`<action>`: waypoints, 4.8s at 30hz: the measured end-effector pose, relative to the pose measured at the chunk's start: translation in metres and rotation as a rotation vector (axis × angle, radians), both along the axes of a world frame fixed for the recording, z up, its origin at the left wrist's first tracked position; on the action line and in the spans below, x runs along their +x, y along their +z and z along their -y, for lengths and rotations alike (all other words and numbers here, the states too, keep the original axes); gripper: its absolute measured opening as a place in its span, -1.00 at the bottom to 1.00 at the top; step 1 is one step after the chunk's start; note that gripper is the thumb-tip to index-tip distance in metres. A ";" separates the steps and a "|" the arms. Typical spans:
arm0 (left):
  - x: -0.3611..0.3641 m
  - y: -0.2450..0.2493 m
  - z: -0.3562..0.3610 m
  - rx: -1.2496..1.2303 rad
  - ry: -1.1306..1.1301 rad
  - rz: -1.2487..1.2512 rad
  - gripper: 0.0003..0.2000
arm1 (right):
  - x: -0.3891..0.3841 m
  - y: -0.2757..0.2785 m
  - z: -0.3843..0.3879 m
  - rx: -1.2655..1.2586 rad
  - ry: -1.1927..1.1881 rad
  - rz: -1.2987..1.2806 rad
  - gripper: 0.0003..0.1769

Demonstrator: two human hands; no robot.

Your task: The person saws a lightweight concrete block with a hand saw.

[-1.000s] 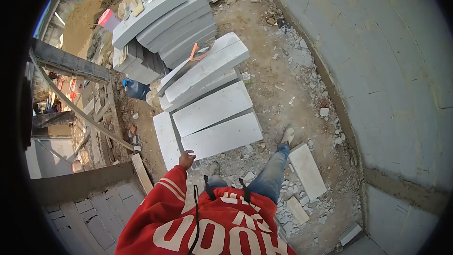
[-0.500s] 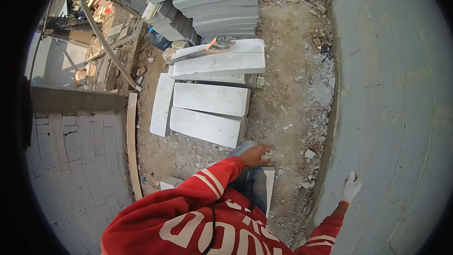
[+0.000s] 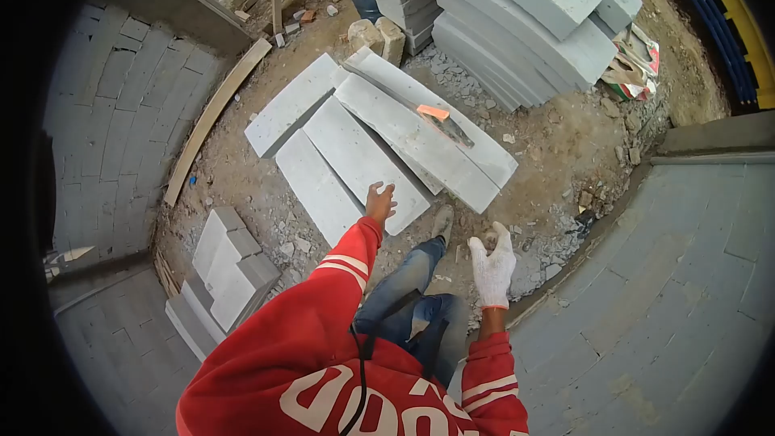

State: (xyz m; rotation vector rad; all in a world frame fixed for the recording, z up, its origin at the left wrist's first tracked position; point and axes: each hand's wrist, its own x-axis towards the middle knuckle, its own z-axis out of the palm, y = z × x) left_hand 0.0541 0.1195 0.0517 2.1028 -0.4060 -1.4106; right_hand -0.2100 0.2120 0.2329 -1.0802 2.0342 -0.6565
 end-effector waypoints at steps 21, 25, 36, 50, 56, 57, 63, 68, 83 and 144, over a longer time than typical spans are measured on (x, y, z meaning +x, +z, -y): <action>-0.130 -0.011 0.156 0.225 0.370 0.724 -0.38 | 0.026 -0.074 0.283 -0.159 0.888 0.303 -0.27; -0.129 -0.008 0.163 0.264 0.378 0.785 -0.38 | -0.014 -0.071 0.263 -0.199 0.943 0.315 -0.27; -0.128 -0.002 0.164 0.286 0.396 0.735 -0.41 | -0.020 -0.090 0.248 -0.015 0.859 0.409 -0.29; -0.127 -0.005 0.160 0.262 0.349 0.728 -0.41 | -0.026 -0.097 0.243 -0.012 0.895 0.251 -0.42; -0.125 -0.005 0.163 0.262 0.362 0.713 -0.41 | -0.077 -0.087 0.218 -0.123 0.983 0.120 -0.39; -0.127 -0.004 0.162 0.277 0.351 0.701 -0.41 | -0.064 -0.093 0.227 -0.123 0.983 0.119 -0.39; -0.126 -0.005 0.162 0.267 0.352 0.724 -0.41 | -0.027 -0.101 0.247 -0.046 0.904 0.249 -0.40; -0.120 -0.005 0.165 0.273 0.366 0.732 -0.41 | -0.100 -0.090 0.201 -0.053 0.977 0.116 -0.39; -0.126 -0.005 0.163 0.257 0.348 0.762 -0.42 | -0.102 -0.098 0.195 -0.060 0.928 0.114 -0.42; -0.122 -0.013 0.158 0.158 0.364 0.851 -0.44 | -0.188 -0.087 0.128 0.044 0.889 0.197 -0.42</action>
